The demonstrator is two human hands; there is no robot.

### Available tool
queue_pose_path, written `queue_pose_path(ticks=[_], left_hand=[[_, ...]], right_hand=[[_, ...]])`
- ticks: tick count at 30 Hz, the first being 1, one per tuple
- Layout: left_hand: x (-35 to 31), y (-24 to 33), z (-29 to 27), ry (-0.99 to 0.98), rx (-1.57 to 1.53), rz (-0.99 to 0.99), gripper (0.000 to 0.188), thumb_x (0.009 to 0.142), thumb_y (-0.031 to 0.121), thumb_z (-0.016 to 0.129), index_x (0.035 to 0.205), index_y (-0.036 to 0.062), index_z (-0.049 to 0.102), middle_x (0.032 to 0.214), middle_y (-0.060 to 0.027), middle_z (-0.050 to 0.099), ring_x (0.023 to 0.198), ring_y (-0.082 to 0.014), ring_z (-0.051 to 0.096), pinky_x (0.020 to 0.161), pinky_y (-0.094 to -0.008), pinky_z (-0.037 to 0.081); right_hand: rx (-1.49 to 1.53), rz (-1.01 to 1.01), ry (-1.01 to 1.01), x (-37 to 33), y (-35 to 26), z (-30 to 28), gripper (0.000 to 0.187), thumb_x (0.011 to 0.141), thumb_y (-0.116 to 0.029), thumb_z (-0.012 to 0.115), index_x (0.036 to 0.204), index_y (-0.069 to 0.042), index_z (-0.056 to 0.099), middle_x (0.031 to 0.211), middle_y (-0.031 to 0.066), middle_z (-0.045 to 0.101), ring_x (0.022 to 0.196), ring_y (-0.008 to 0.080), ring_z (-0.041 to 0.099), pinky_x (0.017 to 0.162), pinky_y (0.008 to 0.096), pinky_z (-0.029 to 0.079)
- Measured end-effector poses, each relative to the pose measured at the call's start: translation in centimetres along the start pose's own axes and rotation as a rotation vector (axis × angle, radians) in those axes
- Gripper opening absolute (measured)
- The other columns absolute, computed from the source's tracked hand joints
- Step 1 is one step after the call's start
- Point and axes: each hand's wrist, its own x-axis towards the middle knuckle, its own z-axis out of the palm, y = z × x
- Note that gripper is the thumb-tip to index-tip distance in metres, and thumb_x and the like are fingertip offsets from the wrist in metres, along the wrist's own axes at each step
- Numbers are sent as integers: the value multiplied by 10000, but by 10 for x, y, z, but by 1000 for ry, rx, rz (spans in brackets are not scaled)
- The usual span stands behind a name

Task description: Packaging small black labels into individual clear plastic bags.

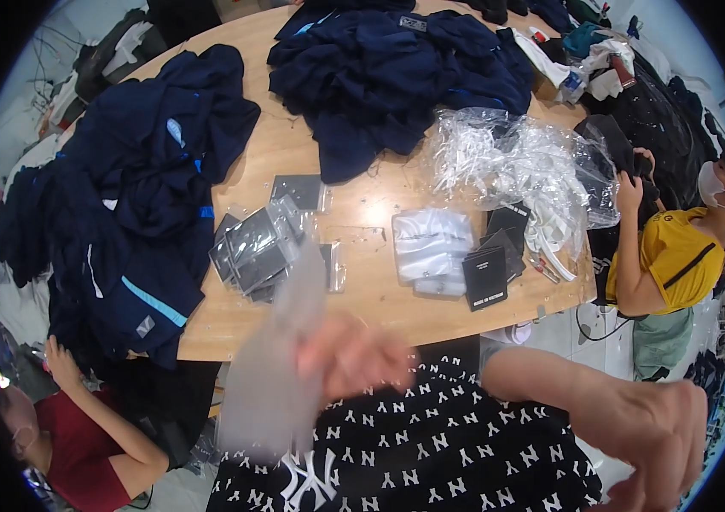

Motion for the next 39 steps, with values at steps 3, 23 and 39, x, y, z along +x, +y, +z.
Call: queue_pose_path(ticks=[3, 23, 39], left_hand=[[41, -16, 34, -472, -41, -212, 216, 806, 399, 598, 773, 200, 673, 1054, -109, 610, 1260, -487, 159, 959, -669, 77], [21, -34, 40, -278, 103, 142, 272, 835, 194, 581, 698, -28, 655, 715, -175, 628, 663, -310, 547, 623, -363, 434], [26, -29, 43, -258, 83, -102, 269, 799, 240, 630, 707, -7, 680, 777, -183, 638, 761, -295, 562, 701, -334, 426]], right_hand=[[-198, -11, 18, 2, -8, 0, 305, 697, 100, 449, 483, -112, 499, 560, 58, 569, 865, 147, 605, 1008, 328, 263], [161, 240, -203, 18, 11, -8, 382, 890, -125, 412, 509, -107, 429, 484, -17, 371, 402, 113, 407, 743, 370, 510], [59, 147, -224, 19, 20, 0, 393, 902, -198, 396, 556, -47, 506, 495, 17, 421, 443, 148, 478, 779, 385, 485]])
